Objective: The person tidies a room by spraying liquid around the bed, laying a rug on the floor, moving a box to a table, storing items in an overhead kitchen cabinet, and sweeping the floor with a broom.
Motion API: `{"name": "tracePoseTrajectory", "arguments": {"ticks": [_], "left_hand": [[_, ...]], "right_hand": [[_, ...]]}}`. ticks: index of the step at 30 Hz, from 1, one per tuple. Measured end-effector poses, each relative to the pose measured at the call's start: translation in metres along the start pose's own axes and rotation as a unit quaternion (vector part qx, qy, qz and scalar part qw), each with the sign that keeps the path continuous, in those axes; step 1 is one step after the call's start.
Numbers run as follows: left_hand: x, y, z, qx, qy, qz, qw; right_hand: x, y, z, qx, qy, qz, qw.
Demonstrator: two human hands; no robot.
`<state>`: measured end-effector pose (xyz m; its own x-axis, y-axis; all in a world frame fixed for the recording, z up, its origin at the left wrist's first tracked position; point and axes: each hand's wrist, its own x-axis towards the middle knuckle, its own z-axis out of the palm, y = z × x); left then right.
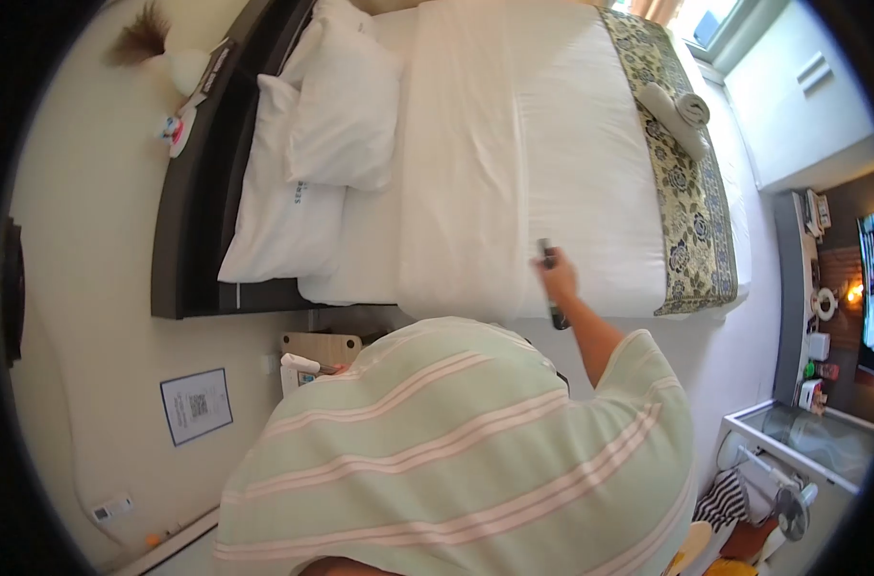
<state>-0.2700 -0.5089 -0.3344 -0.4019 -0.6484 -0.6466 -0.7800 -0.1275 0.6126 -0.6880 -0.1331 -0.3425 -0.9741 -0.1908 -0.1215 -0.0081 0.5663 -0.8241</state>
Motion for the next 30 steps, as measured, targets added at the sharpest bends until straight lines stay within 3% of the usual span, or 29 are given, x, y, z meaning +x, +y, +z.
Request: {"name": "tracePoseTrajectory", "arguments": {"ticks": [2,4,6,8,11,13,14,16,18,19,23,26,30], "left_hand": [[-0.008,-0.01,0.003,-0.031,0.014,0.02,0.999],[-0.022,-0.014,0.006,-0.085,0.027,0.006,0.996],[-0.042,-0.007,0.009,-0.166,0.037,-0.037,0.985],[-0.052,-0.016,0.008,-0.153,0.03,-0.031,0.987],[-0.083,-0.019,0.017,-0.148,0.077,-0.054,0.985],[-0.105,-0.024,0.026,-0.171,0.12,-0.079,0.975],[-0.11,-0.033,0.032,-0.193,0.137,-0.089,0.967],[-0.124,-0.055,0.048,-0.238,0.165,-0.09,0.953],[-0.135,-0.076,0.065,-0.28,0.188,-0.066,0.939],[-0.139,-0.082,0.074,-0.29,0.19,-0.087,0.934],[-0.163,-0.09,0.106,-0.328,0.214,-0.15,0.908],[-0.173,-0.099,0.122,-0.316,0.225,-0.166,0.907],[-0.183,-0.134,0.157,-0.273,0.267,-0.203,0.902]], "right_hand": [[-0.019,-0.079,0.026,-0.041,-0.226,-0.003,0.973],[-0.018,-0.107,0.072,-0.08,-0.273,-0.084,0.955],[0.003,-0.146,0.106,-0.044,-0.235,-0.123,0.963],[0.063,-0.177,0.147,0.039,-0.199,-0.116,0.972],[0.162,-0.252,0.146,0.163,-0.134,-0.153,0.965],[0.209,-0.289,0.14,0.292,-0.112,-0.193,0.93],[0.206,-0.317,0.128,0.215,-0.05,-0.162,0.962],[0.211,-0.333,0.144,0.2,-0.099,-0.157,0.962],[0.193,-0.343,0.18,0.154,-0.19,-0.182,0.952],[0.171,-0.352,0.196,0.208,-0.254,-0.214,0.92],[0.085,-0.368,0.252,0.131,-0.398,-0.288,0.861],[0.014,-0.356,0.276,0.125,-0.409,-0.311,0.849],[-0.036,-0.307,0.268,0.028,-0.509,-0.371,0.777]]}}
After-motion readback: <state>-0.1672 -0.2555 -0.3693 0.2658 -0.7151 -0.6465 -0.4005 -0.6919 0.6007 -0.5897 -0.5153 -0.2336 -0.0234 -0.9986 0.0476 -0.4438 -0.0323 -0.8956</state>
